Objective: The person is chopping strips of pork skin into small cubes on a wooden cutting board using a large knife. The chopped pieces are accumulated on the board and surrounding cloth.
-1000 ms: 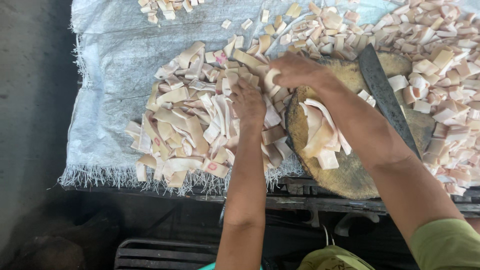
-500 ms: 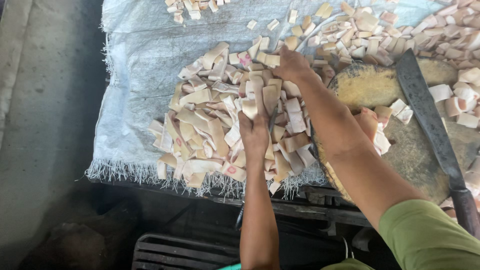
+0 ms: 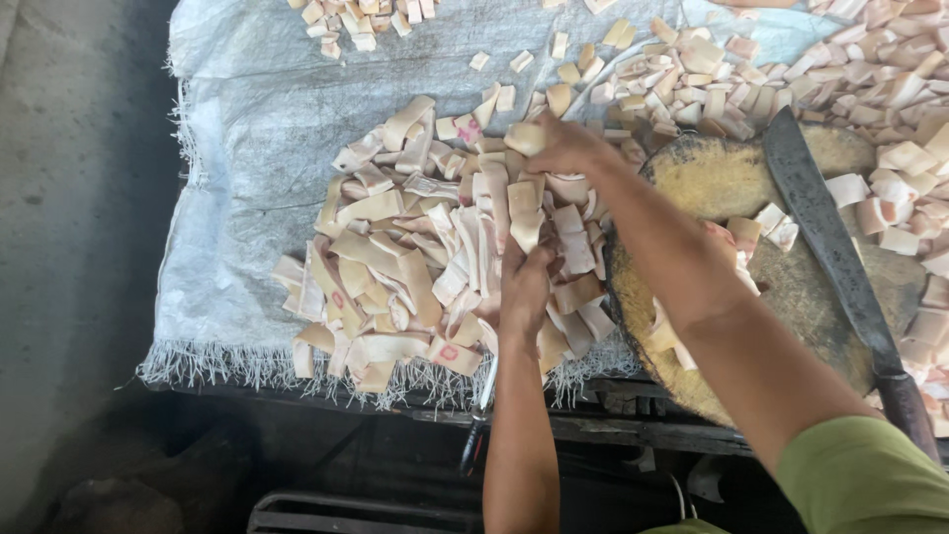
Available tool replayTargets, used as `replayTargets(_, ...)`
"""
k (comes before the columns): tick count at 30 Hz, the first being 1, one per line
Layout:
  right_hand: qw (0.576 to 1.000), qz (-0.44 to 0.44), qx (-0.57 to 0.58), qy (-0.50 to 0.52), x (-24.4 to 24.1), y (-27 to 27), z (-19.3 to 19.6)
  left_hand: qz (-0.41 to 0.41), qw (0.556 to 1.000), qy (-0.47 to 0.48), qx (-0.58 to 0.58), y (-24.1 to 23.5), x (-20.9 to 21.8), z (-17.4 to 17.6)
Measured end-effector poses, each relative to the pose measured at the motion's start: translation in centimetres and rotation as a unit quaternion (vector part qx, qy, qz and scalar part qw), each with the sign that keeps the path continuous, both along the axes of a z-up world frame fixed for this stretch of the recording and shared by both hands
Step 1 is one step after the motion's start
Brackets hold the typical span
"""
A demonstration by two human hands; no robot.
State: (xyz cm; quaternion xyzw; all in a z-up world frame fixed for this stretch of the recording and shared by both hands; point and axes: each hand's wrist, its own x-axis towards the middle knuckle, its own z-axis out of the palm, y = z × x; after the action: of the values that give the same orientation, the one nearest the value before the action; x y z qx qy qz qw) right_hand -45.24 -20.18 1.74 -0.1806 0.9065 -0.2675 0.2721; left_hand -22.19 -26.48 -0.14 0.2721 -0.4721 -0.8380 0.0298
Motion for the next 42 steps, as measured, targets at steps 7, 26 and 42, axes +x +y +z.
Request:
replayTargets(7,0.998,-0.047,-0.042,0.012,-0.3,-0.1,-0.6,-0.003,1.000,-0.006,0.010,0.8,0.1,0.9)
replayTargets(26,0.863,-0.221,-0.448,-0.073,13.8,20.3,9.5,-0.147,0.963,0.210,-0.086,5.1,5.1,15.6)
replayTargets(42,0.938,-0.274,0.028,0.209,31.4,39.2,5.0,-0.164,0.974,0.153,0.028,13.8,6.5,9.7)
